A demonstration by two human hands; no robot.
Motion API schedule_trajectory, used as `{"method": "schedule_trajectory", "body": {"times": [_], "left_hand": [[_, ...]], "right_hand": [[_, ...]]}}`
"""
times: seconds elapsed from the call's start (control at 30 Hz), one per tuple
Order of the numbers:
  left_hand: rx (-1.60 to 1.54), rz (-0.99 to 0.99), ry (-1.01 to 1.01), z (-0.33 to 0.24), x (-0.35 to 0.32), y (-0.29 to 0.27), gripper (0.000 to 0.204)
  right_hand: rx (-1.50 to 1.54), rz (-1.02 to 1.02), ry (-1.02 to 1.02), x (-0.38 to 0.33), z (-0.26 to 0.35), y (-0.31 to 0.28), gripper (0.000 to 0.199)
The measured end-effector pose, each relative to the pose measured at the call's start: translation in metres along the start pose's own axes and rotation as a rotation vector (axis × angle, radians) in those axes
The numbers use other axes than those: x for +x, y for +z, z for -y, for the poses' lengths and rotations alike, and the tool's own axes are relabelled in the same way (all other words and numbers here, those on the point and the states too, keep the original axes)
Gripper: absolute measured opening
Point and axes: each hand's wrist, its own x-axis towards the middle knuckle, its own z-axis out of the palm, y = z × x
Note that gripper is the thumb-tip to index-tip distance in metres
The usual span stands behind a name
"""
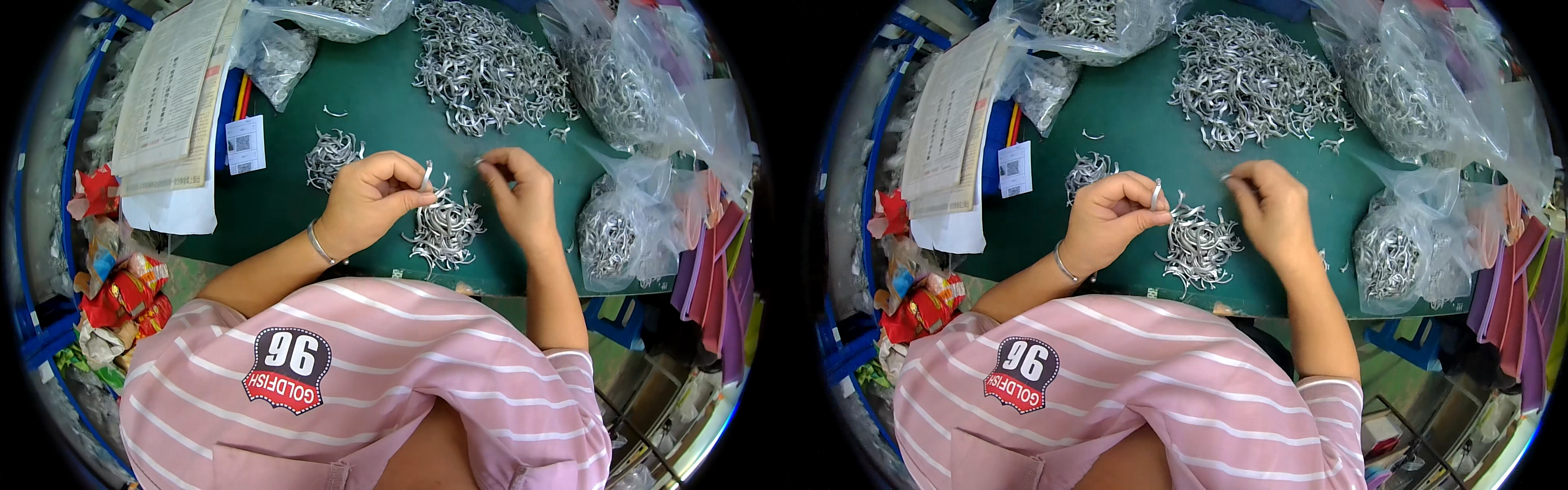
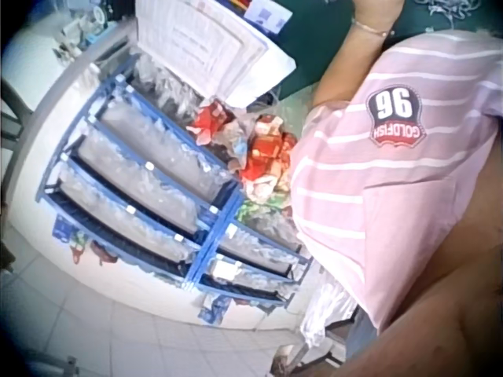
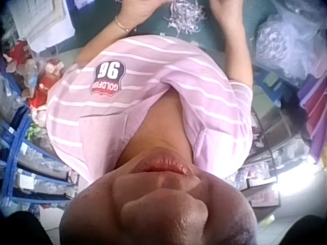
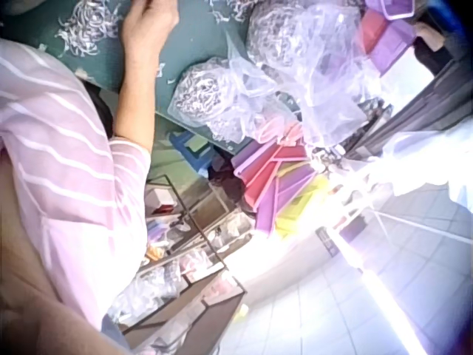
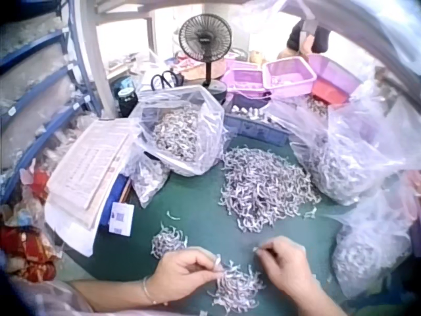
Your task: The person sorts crescent-shaped metal hooks by hand on a green table, picking them up from a pile and organizing them into groups or placing them into plastic bags.
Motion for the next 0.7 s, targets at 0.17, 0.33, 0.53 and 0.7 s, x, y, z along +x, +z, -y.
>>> {"method": "schedule_trajectory", "body": {"times": [0.17,0.33,0.53,0.7], "left_hand": [[0.022,0.02,0.007,-0.001,0.002,0.004,0.014],[-0.032,0.016,0.032,0.0,0.002,0.006,0.013],[0.086,-0.014,0.002,-0.001,-0.003,0.004,0.012],[0.409,-0.091,0.172,-0.005,-0.003,-0.014,0.011]], "right_hand": [[0.2,-0.11,-0.235,-0.014,0.036,0.013,0.016],[0.156,-0.221,-0.312,-0.019,0.038,0.021,0.019],[0.12,-0.161,-0.254,-0.024,0.042,0.031,0.019],[0.134,-0.051,-0.183,-0.017,0.047,0.026,0.015]]}}
